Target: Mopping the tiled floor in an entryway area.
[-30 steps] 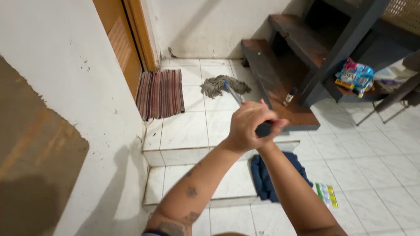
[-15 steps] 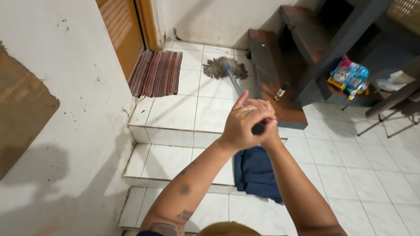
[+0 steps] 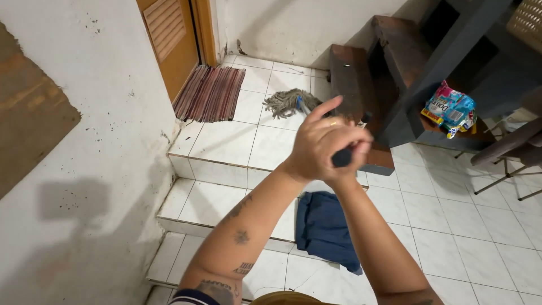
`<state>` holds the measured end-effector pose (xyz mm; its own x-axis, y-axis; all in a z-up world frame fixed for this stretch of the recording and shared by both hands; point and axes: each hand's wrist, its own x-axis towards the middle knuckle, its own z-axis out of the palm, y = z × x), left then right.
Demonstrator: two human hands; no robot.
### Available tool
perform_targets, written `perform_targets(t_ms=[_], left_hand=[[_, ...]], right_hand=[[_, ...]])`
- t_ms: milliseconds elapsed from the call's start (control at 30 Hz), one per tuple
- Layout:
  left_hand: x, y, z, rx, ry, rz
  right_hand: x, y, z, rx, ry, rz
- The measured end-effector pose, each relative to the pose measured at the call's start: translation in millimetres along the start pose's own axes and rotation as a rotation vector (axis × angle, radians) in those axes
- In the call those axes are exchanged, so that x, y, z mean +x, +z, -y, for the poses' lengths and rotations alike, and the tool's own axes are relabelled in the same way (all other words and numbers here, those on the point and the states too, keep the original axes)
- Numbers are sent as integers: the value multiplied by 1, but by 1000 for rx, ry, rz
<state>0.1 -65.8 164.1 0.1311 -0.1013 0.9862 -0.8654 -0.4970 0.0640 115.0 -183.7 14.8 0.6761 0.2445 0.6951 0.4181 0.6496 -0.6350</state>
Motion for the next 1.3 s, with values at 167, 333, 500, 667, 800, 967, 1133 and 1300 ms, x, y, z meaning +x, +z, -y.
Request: perform_targets(t_ms=[167,333,500,667,800,967,1133,1300], left_hand=[[-93,22,43,191,-160,171],[-116,19,45,286,-238,344],[-34,-15,24,106,-105,155],[44,-73,-21,-33,5,81],[63,-108,-8,-113,98,64],[-22,-111,86,-98,-7,4],[-166,-117,133,19,-85,179],[-198,-136,135,103,-112,584]], right_hand=[[-4,5,4,-1211,-185,184],[-14,-6,-2,-1266,90,228],[12,1,9,-1020,-264,40],[36,34,-13,-714,-232,-7],[46,72,-38,-313,-164,-48],[48,106,-73,-603,-323,19],[-1,87,-150,-1214,-97,70],[-34,86,-176,-852,200,-117]])
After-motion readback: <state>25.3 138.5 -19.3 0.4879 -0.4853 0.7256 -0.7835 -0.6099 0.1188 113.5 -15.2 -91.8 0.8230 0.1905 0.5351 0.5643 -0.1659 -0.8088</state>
